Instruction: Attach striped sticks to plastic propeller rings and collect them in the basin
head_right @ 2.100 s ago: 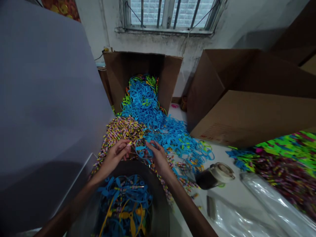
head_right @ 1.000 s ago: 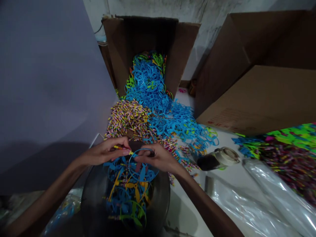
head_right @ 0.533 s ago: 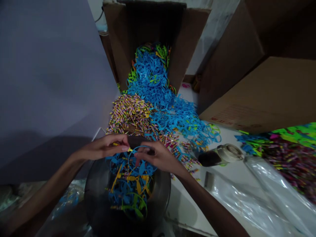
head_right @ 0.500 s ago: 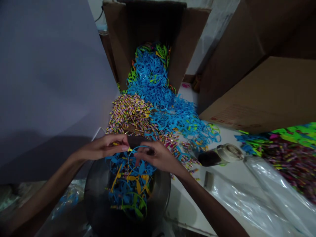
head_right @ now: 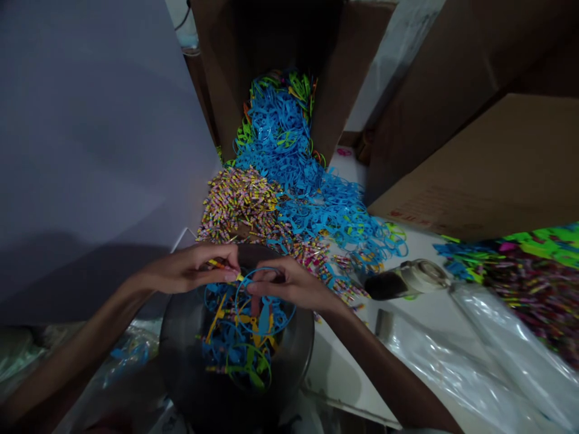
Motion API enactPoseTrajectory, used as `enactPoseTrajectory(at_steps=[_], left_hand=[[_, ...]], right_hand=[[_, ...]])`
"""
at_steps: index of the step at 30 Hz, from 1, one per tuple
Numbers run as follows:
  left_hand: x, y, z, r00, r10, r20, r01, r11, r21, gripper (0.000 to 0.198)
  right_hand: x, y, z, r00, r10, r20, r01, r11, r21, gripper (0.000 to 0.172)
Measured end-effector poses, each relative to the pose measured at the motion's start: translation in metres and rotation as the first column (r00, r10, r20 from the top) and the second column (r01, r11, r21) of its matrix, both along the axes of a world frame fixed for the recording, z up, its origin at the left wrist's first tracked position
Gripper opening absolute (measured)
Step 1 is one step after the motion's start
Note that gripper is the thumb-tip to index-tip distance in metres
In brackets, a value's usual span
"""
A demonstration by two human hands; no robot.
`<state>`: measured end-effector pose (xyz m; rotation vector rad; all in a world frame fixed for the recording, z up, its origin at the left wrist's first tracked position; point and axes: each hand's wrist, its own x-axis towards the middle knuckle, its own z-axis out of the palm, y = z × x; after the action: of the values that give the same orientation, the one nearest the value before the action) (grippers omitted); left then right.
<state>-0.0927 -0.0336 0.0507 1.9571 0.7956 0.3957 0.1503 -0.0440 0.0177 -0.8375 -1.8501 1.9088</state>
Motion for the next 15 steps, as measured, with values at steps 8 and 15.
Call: enactPoseTrajectory(at_steps=[8,15], left_hand=[[-0.002,0.002,-0.018,0.999,-0.040,0.012,0.040,0.997,-0.065,0.017],[-0.002,-0.001,-0.013,0.998,-0.040,-0.038,0.041,0.999,0.034,0.021]], right_hand=[[-0.004,-0.004,-0.011,1.000,-0.002,-0.019,0.001,0.998,-0.063,0.026],[-0.004,-0.006,-0.012,0.998,-0.043,0.039,0.041,0.998,0.047,0.029]])
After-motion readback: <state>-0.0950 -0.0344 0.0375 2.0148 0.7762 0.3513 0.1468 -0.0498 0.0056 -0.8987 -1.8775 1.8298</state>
